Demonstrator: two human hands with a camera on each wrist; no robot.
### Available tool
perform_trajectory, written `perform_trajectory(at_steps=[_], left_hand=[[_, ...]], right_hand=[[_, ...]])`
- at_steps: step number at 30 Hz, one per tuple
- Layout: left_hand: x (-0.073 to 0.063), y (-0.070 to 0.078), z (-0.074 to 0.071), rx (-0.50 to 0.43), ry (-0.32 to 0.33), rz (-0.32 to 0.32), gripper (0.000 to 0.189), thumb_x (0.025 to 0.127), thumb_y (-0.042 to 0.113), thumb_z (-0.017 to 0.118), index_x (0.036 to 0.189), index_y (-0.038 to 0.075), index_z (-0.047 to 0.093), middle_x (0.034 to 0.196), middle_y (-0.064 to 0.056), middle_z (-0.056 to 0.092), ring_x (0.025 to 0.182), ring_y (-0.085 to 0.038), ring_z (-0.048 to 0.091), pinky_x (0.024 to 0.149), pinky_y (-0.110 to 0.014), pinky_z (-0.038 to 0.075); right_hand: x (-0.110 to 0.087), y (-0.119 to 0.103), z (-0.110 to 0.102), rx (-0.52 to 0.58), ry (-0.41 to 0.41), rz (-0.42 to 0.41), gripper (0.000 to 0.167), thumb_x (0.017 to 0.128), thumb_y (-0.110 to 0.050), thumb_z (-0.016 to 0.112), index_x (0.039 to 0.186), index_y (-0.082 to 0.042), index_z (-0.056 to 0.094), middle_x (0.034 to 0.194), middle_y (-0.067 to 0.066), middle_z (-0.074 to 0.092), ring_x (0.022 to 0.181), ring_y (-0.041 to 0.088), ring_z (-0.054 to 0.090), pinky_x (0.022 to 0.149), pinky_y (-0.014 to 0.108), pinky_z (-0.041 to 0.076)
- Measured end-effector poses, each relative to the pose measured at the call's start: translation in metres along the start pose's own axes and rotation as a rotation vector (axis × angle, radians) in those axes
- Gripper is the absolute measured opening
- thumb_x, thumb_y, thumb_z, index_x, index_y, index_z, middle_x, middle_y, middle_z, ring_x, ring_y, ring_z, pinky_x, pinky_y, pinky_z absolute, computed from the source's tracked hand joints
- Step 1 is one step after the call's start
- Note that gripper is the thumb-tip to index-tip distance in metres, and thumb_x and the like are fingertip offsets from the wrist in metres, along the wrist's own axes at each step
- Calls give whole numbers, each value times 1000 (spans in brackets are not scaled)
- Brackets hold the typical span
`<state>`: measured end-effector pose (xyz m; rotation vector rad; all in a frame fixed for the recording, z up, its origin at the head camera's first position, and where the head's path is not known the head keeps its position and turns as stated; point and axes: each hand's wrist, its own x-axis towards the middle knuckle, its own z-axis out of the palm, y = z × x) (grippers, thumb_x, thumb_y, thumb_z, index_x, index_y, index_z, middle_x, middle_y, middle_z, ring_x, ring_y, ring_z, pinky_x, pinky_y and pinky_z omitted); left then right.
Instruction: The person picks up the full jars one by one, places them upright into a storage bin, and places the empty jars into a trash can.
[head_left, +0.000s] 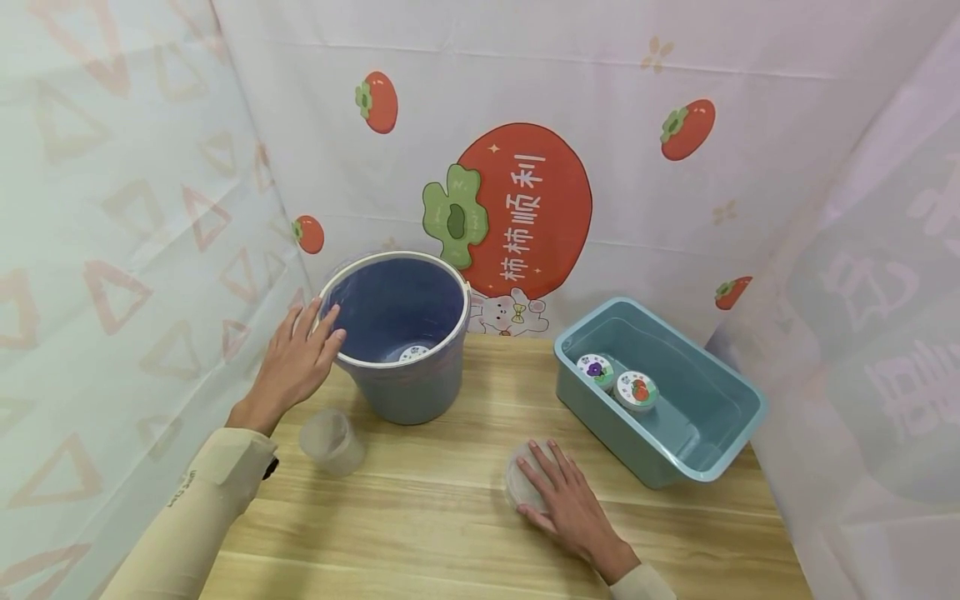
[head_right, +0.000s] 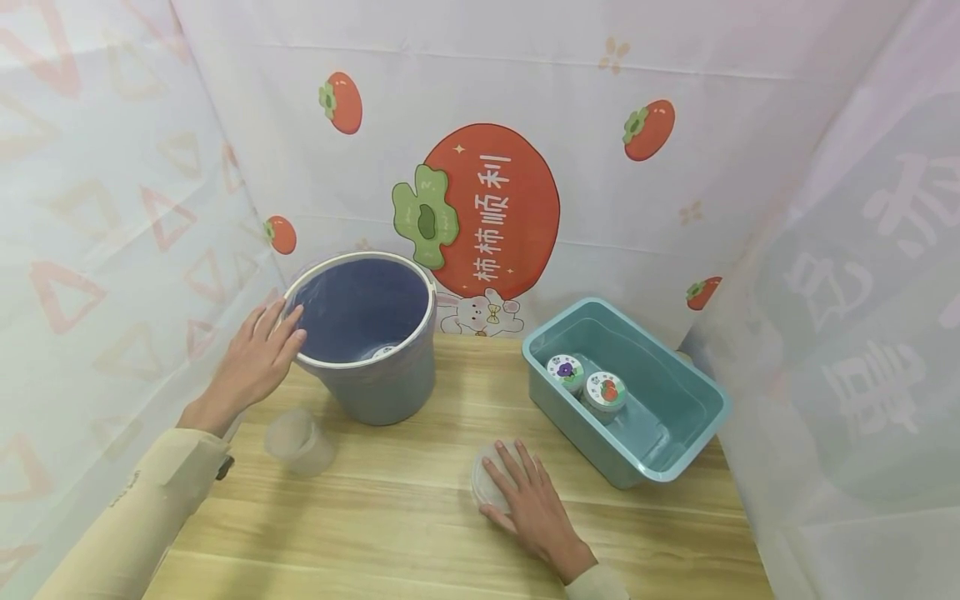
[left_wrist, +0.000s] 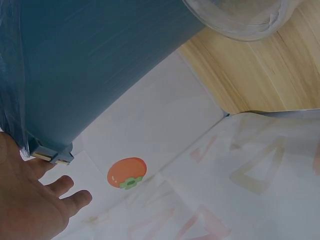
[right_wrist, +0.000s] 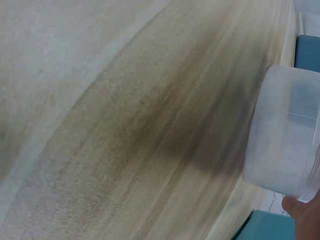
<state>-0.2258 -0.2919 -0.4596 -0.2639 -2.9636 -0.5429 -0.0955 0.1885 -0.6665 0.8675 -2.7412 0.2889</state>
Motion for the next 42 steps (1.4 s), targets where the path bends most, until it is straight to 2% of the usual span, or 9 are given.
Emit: perform_trajectory(at_steps=[8,11,17,26,29,33,35,37,42], left_hand=[[-1,-1,3,-2,9,1,67,118,51,31,171,10,35,180,-24,18,167,-51,7,129,-75,12],[-2,-1,3,-4,8,7,67,118,51,31,171,10,35,180,-25,18,167,-51,7,128,-75,12],[-3,0,3,-22,-6,1,68,118,52,29,173,10,32,181,-24,16,168,-50,4,128,-76,11],[-3,-1,3,-14,-6,-5,69,118,53,29,173,12,30,182,-22,14,168,-48,2,130,-74,9],[-3,-2,2,-15,0,4,69,118,52,30,173,10,32,181,-24,15,168,-49,3,129,-74,10],[-3,-1,1,-12,6,16,68,119,51,30,172,9,33,180,-25,17,167,-50,5,129,-75,11],[-3,0,0,-10,7,18,68,119,51,30,172,9,33,180,-26,17,167,-50,5,129,-75,11],[-3,0,0,-10,5,18,68,119,50,30,172,9,33,180,-26,17,167,-51,6,129,-75,11],[-3,1,-2,-9,-1,17,68,119,51,30,172,9,33,180,-26,17,167,-51,6,128,-75,12]], right_hand=[[-2,2,2,-47,24,-20,83,97,-67,69,165,-23,49,173,13,42,157,46,42,116,63,48],[-4,3,3,-63,31,-25,82,98,-67,67,165,-23,49,173,12,43,156,45,43,116,63,49],[-4,3,3,-47,46,-34,78,105,-69,54,166,-22,47,174,12,42,157,45,41,116,64,48],[7,5,-5,-51,85,-60,82,98,-65,66,165,-20,49,172,14,45,152,48,47,112,65,51],[15,6,-10,-53,115,-81,77,104,-67,56,164,-19,51,170,16,46,152,49,47,111,65,52],[30,5,-19,-63,144,-95,77,112,-70,31,163,-18,52,170,17,47,152,49,46,111,65,52],[37,4,-26,-69,151,-95,79,112,-71,23,163,-17,52,170,17,47,153,49,45,112,65,51],[44,2,-32,-71,148,-94,81,112,-71,19,163,-18,52,171,17,46,155,48,44,115,64,49],[59,-2,-47,-57,144,-98,81,112,-71,19,165,-18,50,171,17,45,156,49,42,116,65,48]])
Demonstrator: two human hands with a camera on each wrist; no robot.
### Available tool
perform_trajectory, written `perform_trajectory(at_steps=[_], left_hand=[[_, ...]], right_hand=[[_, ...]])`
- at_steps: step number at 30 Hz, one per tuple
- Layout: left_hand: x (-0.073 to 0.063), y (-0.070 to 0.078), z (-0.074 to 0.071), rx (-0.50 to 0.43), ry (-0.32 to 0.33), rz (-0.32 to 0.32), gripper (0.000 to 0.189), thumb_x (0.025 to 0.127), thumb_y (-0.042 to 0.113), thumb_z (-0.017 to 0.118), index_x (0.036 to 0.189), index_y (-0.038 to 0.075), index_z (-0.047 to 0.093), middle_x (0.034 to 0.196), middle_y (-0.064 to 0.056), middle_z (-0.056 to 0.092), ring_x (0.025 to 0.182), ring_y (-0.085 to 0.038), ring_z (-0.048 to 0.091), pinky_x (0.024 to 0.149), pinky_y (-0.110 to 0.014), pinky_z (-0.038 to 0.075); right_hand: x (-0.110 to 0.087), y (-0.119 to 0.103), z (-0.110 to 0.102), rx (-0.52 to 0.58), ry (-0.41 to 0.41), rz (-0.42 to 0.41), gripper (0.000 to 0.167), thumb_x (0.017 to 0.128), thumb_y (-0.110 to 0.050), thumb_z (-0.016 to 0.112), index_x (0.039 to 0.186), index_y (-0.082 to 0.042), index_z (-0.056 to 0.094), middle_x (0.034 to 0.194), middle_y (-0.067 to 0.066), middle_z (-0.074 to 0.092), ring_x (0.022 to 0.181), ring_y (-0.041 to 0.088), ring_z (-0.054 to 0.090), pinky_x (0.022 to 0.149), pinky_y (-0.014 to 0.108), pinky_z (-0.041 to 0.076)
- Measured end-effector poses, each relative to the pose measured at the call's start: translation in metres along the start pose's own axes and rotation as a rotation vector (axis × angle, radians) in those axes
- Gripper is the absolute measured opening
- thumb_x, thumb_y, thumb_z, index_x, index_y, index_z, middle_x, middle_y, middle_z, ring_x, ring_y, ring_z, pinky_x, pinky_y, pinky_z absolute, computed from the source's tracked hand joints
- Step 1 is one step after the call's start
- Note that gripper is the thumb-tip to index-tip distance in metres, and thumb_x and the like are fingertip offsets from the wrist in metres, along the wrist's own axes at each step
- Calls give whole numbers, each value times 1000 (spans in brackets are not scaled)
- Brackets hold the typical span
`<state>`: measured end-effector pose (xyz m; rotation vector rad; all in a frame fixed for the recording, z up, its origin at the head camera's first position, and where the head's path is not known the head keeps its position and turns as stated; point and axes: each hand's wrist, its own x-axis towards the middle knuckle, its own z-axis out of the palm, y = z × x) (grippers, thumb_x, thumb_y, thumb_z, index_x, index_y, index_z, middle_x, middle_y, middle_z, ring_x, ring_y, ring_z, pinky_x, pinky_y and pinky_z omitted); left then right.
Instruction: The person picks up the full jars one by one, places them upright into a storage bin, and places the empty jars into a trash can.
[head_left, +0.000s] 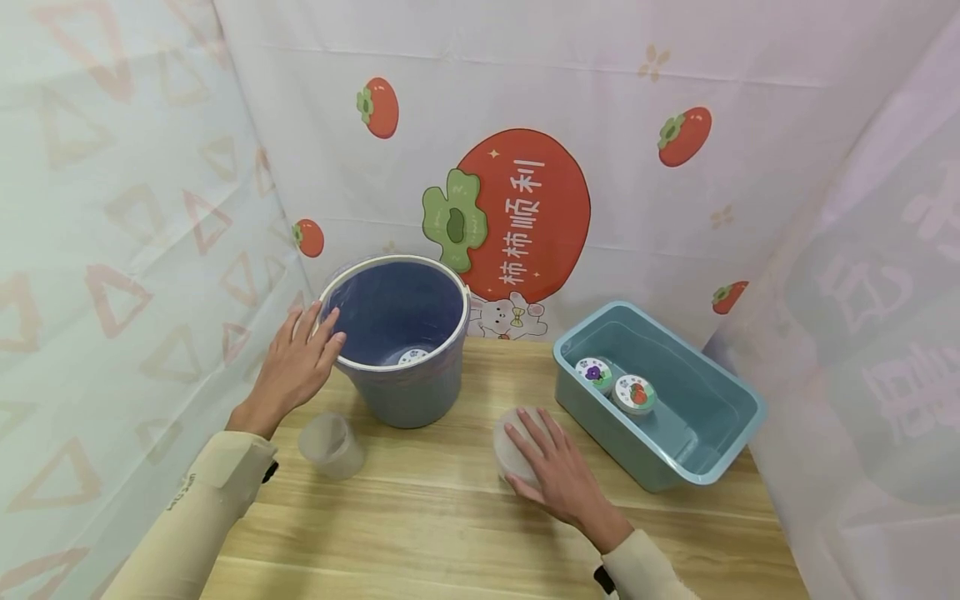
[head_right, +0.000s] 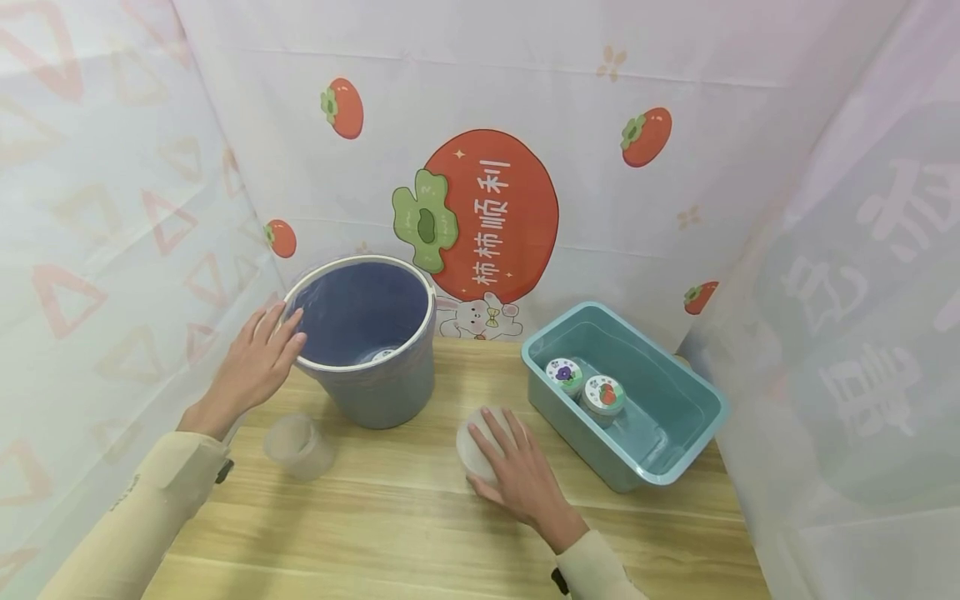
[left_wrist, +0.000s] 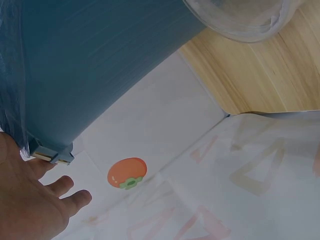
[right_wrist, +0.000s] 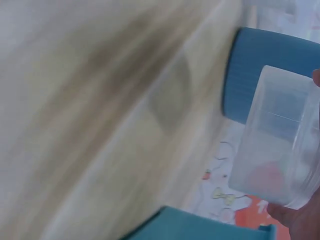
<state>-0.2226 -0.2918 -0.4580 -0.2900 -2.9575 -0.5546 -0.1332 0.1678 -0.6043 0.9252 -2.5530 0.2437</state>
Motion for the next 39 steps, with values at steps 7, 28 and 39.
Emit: perform_trajectory(at_steps=[7,28,39], left_hand=[[0,-2,1,-3,-1,1,68,119,51,29,172,9,33,180,-26,17,166,-52,6,128,-76,12],[1,-4,2,-15,6,-1,68,118,52,30,172,10,32,180,-26,17,165,-54,8,127,-77,13],[1,-4,3,-21,2,-9,69,118,53,29,173,11,32,180,-25,17,166,-53,6,127,-77,12]], right_hand=[[29,-1,-24,-16,-32,-11,82,112,-72,17,165,-19,48,172,16,43,157,48,40,114,66,50],[119,-5,-119,-65,-62,17,79,97,-57,70,166,-22,49,173,13,43,158,45,40,116,65,49],[164,-11,-144,-46,21,-9,77,99,-55,70,165,-22,49,172,13,45,161,43,36,120,64,46]])
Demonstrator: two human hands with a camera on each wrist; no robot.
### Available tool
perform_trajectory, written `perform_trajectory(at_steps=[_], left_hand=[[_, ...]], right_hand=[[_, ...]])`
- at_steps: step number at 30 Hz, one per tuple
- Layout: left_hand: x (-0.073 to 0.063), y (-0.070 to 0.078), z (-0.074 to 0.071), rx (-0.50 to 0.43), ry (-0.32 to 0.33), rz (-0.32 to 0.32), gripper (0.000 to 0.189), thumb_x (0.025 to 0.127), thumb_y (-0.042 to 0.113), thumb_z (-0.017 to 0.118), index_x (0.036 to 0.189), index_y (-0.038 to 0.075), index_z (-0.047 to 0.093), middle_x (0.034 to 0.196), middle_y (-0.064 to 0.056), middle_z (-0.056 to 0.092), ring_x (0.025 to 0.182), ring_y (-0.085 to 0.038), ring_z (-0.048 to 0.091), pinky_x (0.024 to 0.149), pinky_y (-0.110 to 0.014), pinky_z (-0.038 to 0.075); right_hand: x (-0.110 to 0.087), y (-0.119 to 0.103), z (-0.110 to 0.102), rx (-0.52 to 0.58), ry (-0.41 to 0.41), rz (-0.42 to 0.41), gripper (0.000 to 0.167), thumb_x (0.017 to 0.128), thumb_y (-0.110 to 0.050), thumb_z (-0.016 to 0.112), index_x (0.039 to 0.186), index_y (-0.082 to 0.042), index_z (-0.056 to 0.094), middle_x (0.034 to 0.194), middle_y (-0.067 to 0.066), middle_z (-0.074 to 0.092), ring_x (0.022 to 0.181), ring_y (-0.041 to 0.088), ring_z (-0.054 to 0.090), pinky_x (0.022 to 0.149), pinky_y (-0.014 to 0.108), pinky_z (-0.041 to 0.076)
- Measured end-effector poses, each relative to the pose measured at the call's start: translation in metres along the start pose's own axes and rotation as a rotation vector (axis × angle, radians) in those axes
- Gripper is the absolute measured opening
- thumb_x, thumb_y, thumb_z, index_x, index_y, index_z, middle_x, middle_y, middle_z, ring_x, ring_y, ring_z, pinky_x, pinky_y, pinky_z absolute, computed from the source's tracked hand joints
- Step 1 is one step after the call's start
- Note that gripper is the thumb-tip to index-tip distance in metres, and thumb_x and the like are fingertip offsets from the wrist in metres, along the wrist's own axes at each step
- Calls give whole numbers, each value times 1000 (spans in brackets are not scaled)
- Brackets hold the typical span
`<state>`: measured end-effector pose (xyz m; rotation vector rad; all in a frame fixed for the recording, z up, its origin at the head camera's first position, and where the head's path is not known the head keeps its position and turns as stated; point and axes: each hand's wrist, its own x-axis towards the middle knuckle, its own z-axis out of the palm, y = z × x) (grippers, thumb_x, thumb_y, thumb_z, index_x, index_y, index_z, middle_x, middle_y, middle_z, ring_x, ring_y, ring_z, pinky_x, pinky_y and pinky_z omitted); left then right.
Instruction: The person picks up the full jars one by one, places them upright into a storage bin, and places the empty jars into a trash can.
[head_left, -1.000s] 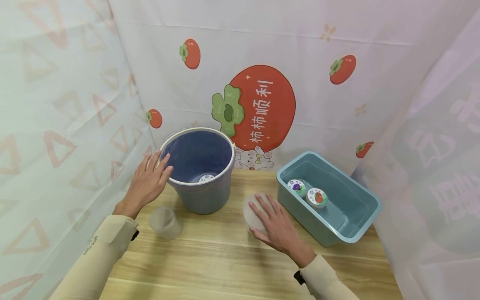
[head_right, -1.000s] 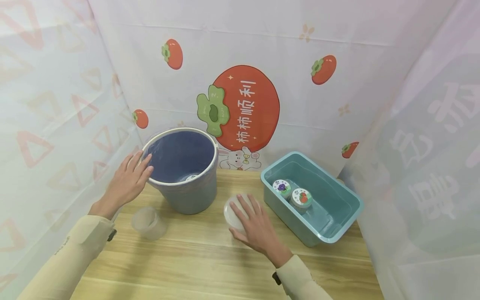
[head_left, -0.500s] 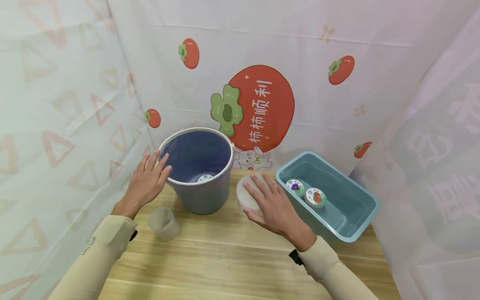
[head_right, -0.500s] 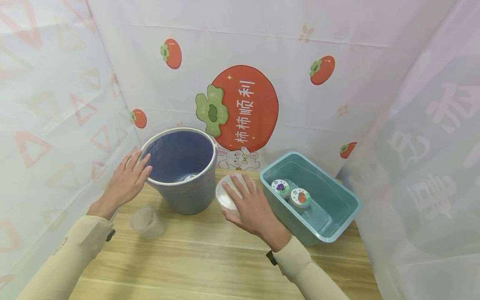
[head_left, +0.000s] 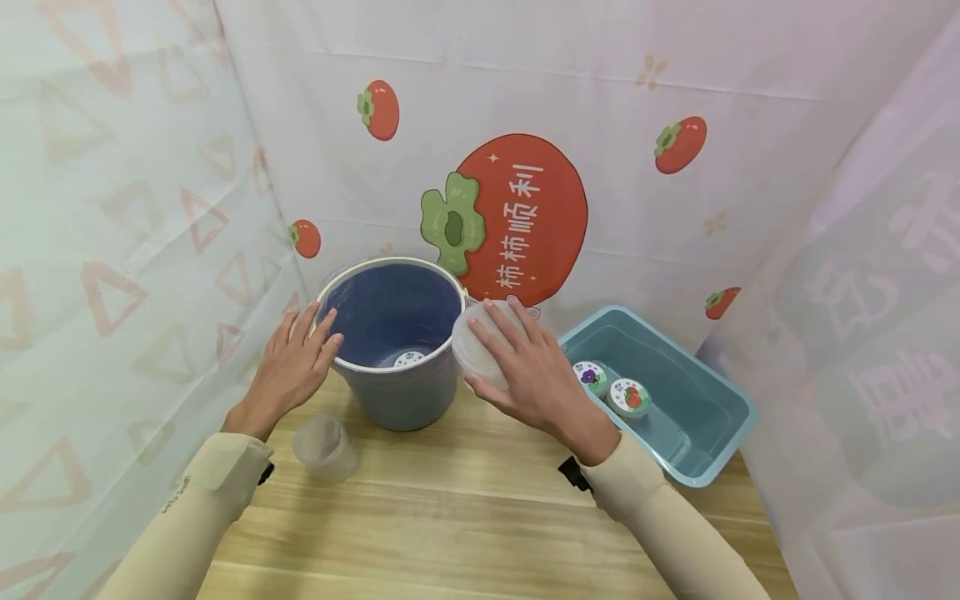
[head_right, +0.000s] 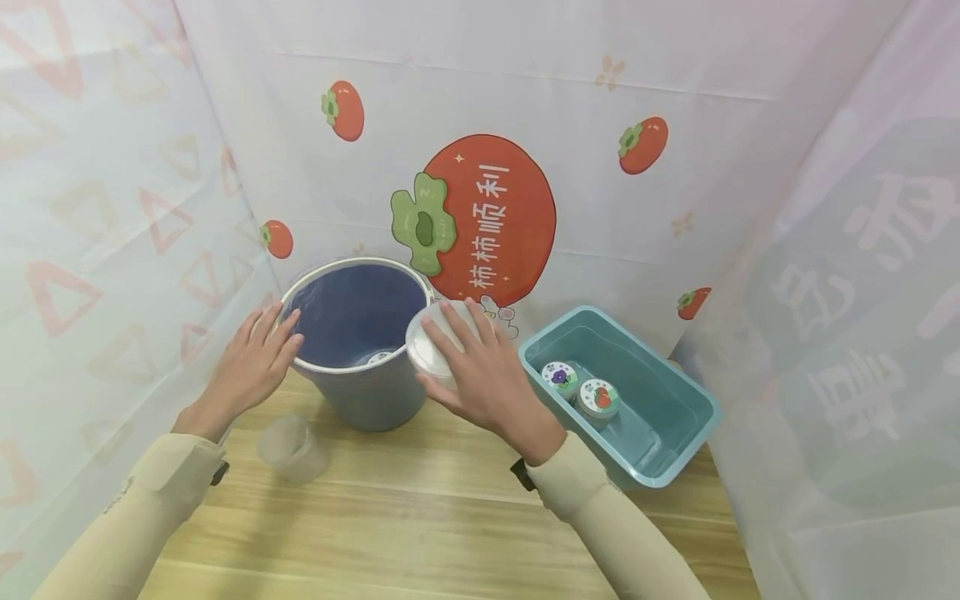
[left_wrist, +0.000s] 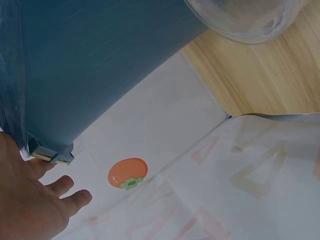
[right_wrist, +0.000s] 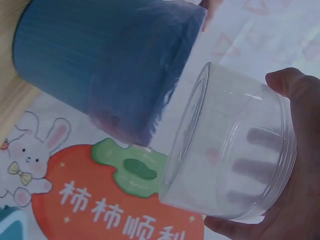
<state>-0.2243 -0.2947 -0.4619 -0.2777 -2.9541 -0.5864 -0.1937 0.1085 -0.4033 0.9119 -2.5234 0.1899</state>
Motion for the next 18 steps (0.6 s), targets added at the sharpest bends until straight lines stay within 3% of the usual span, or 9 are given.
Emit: perform_trajectory(at_steps=[8,18], left_hand=[[-1,3,1,1,-4,1,68,118,52,30,172,10,33,180,-26,17,165,-54,7,127,-77,13],[-1,1,1,9,24,16,67,119,49,32,171,7,35,178,-27,21,164,-56,11,125,-78,15]], right_hand=[[34,-6,-3,14,8,-31,73,102,-55,67,165,-23,50,171,11,46,160,40,39,123,59,45],[84,-22,-1,28,-161,28,75,106,-61,57,171,-29,38,179,5,33,167,38,26,124,61,42]])
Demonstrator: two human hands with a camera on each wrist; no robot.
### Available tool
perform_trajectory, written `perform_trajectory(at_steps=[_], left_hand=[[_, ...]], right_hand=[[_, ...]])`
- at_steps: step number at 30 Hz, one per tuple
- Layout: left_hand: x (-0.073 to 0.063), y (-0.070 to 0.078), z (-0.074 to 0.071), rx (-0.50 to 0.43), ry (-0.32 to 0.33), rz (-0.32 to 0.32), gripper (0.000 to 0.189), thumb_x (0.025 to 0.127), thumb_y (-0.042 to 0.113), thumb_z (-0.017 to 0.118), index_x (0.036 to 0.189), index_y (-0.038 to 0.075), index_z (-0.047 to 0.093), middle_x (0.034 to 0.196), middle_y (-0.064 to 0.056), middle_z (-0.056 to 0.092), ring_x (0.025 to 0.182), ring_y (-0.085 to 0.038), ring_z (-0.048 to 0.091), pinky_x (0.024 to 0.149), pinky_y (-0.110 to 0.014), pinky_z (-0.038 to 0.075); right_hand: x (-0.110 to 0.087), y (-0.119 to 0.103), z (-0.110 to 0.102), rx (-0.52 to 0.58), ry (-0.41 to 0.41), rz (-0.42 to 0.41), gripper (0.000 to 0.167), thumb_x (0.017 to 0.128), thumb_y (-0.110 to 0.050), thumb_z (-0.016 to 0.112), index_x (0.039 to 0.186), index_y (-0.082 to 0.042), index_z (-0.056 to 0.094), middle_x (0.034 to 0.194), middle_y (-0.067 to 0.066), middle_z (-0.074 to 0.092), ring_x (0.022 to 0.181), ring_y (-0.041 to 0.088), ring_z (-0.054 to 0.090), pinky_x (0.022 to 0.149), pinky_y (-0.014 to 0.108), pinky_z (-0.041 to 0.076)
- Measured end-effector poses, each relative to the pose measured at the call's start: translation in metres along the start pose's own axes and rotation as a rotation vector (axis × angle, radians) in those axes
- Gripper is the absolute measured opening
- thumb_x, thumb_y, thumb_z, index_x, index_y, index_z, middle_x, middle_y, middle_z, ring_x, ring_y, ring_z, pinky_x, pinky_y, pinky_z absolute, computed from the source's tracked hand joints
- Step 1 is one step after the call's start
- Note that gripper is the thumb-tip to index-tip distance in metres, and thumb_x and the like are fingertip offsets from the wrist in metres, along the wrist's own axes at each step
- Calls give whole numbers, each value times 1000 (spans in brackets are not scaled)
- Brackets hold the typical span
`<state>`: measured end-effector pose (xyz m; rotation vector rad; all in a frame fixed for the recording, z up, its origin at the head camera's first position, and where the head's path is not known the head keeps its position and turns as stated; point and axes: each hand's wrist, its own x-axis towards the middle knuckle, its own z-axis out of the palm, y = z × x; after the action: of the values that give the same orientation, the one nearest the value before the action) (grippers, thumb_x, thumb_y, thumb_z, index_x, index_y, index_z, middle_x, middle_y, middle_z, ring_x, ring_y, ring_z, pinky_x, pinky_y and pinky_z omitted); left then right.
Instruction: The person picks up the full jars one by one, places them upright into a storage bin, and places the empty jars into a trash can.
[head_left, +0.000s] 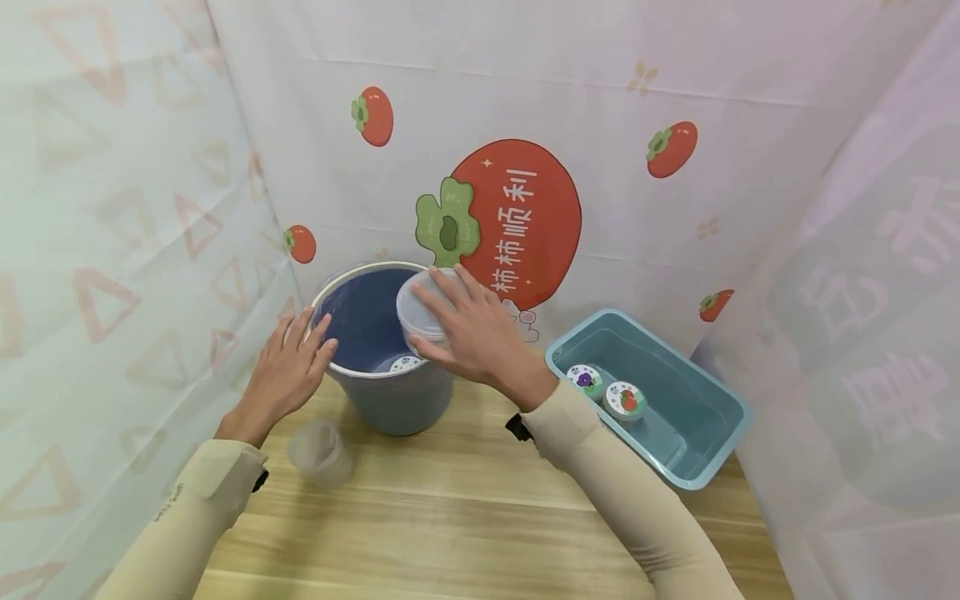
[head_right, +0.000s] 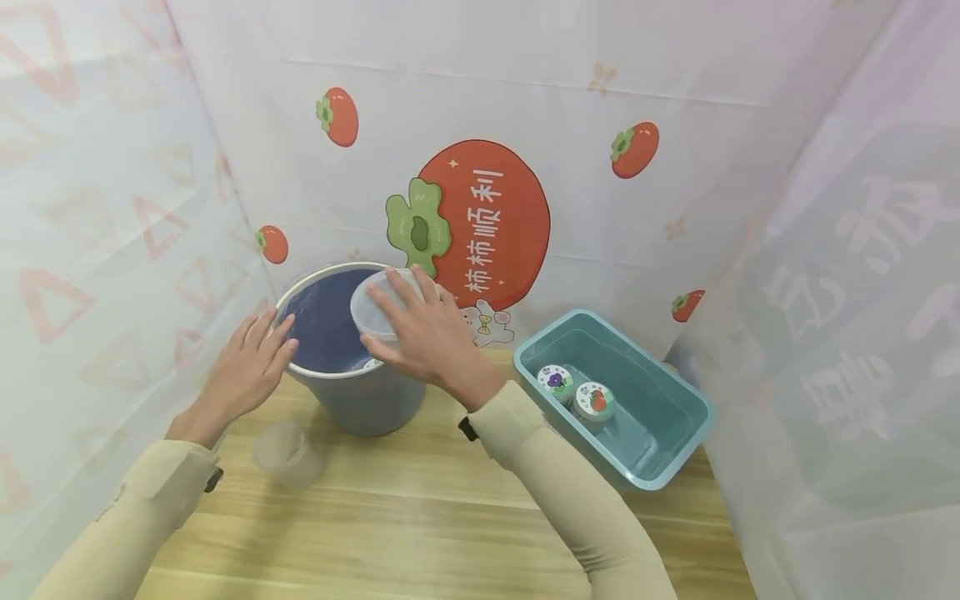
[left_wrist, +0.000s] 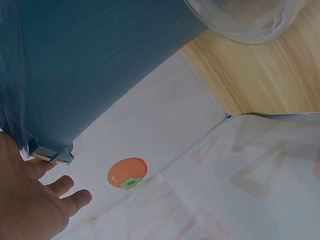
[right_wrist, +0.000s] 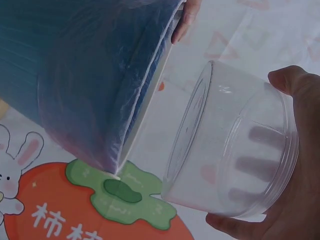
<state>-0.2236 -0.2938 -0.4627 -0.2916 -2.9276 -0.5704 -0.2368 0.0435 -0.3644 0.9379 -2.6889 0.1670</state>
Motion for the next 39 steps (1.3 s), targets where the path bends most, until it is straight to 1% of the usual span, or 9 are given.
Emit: perform_trajectory(at_steps=[4,12,16,20,25,29,31,35,39], left_hand=[[-1,1,-1,-1,-4,-7,68,118,50,32,171,8,34,178,-27,20,164,-55,9,125,-78,14],[0,2,-1,2,-6,-8,67,118,50,31,170,7,35,178,-28,20,164,-55,9,126,-78,14],[1,1,-1,8,-3,-14,67,118,50,31,170,7,35,178,-28,20,164,-55,9,126,-78,15],[0,1,-2,15,-7,-20,67,118,50,31,170,7,35,179,-27,19,165,-54,9,126,-78,15],[0,0,-2,20,-16,-12,68,119,50,30,171,6,35,179,-28,19,165,-54,9,127,-77,15],[1,-1,-1,17,5,-10,67,119,49,32,170,6,36,178,-28,20,165,-54,10,126,-77,15],[1,-1,-1,9,6,-14,67,119,50,32,170,7,36,179,-27,19,165,-54,9,126,-77,15],[1,0,0,-6,-3,-16,68,118,51,31,171,8,35,179,-26,19,165,-53,8,126,-78,15],[0,1,0,-13,-3,-17,68,118,51,31,171,8,36,179,-26,19,165,-54,8,125,-78,15]], right_hand=[[15,-6,4,6,-45,5,74,107,-62,54,171,-30,36,180,4,31,168,37,23,126,60,41],[34,-10,26,-11,-47,-31,72,108,-64,53,170,-30,39,180,5,31,167,37,26,124,59,44],[44,-13,37,-24,-53,-39,72,108,-65,52,170,-30,39,181,5,30,167,38,27,127,59,40],[52,-16,47,-27,-39,-59,77,107,-69,53,171,-29,38,181,7,29,167,38,27,131,58,34],[52,-17,54,-36,-23,-66,82,105,-73,53,172,-28,37,181,6,29,168,36,25,134,58,28],[49,-14,56,-49,-20,-51,78,108,-71,49,172,-29,36,181,5,28,168,35,24,135,57,24],[47,-11,58,-56,-17,-46,75,109,-70,46,172,-29,37,181,4,29,168,35,24,135,57,24],[42,-7,66,-33,-16,-42,73,109,-69,46,171,-29,39,180,5,31,168,34,26,135,59,24],[34,-6,78,6,-43,-37,73,110,-69,45,171,-30,39,180,4,31,169,33,24,135,61,22]])
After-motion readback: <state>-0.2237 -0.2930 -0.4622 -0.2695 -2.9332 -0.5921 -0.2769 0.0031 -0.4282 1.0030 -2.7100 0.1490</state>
